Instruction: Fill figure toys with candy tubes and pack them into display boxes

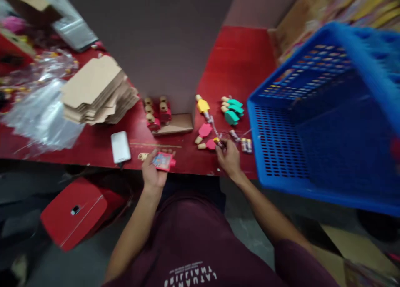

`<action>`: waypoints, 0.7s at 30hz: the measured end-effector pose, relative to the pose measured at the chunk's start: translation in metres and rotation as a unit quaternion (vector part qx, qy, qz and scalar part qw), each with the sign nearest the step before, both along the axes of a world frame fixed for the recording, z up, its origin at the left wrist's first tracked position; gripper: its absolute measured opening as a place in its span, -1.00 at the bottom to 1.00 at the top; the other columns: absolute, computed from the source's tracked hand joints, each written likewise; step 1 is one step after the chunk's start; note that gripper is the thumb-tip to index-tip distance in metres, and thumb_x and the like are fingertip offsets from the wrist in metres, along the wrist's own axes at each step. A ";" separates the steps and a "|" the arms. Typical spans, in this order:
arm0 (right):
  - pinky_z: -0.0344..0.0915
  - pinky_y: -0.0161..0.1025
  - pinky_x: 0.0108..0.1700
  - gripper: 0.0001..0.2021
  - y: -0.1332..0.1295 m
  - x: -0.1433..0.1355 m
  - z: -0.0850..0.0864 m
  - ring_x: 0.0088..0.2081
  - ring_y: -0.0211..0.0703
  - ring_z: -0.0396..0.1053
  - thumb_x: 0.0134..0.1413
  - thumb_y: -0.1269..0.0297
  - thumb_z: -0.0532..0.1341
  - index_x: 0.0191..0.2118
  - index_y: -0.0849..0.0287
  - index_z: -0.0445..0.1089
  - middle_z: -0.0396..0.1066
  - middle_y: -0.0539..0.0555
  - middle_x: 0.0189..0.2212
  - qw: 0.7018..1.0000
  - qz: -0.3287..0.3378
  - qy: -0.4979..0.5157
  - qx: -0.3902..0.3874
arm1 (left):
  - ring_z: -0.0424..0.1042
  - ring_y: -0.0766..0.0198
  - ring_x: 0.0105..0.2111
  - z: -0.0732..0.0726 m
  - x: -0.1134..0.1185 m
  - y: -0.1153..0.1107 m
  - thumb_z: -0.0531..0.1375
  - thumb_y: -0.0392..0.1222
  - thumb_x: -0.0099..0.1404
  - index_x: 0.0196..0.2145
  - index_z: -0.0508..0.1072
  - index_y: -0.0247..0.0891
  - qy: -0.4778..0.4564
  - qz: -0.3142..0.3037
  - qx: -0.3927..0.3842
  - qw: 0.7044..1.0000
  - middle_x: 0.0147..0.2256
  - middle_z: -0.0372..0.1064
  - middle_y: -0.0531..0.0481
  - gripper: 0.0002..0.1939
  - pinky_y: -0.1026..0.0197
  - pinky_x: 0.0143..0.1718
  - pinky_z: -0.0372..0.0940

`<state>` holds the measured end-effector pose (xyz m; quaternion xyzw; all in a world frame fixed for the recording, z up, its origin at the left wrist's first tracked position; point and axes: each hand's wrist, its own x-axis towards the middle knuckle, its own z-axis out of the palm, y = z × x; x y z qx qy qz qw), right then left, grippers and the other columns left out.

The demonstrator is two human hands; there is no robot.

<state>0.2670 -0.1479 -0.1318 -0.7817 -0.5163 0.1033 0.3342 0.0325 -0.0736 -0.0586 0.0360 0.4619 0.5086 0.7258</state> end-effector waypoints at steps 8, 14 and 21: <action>0.24 -0.06 0.01 -0.80 0.023 0.066 -0.040 -0.16 -0.07 0.30 0.17 0.18 0.20 -0.22 0.23 0.39 0.40 0.13 -0.28 0.983 -0.159 -0.077 -0.041 | 0.49 0.21 -0.46 -0.034 0.029 0.000 0.06 -0.40 0.23 -0.49 0.36 -0.32 0.042 -0.063 -0.084 0.994 -0.54 0.42 -0.01 -0.83 -0.04 -0.17 0.47; 0.34 -0.10 -0.10 -0.72 0.063 0.170 -0.013 -0.18 -0.15 0.37 0.30 0.12 0.12 -0.08 0.25 0.35 0.38 0.10 -0.18 0.938 -0.338 -0.081 -0.006 | 0.49 0.23 -0.48 -0.047 0.031 0.011 0.06 -0.44 0.21 -0.45 0.35 -0.32 0.081 -0.066 -0.129 0.986 -0.54 0.41 0.02 -0.86 0.01 -0.18 0.48; 0.38 -0.07 -0.09 -0.66 0.102 0.311 0.014 -0.14 -0.11 0.38 0.26 0.11 0.18 0.00 0.26 0.34 0.36 0.15 -0.09 0.916 -0.374 -0.141 0.022 | 0.51 0.19 -0.50 -0.078 0.022 0.025 0.07 -0.42 0.21 -0.40 0.36 -0.26 0.112 -0.064 -0.142 0.981 -0.54 0.41 0.04 -0.87 -0.01 -0.25 0.51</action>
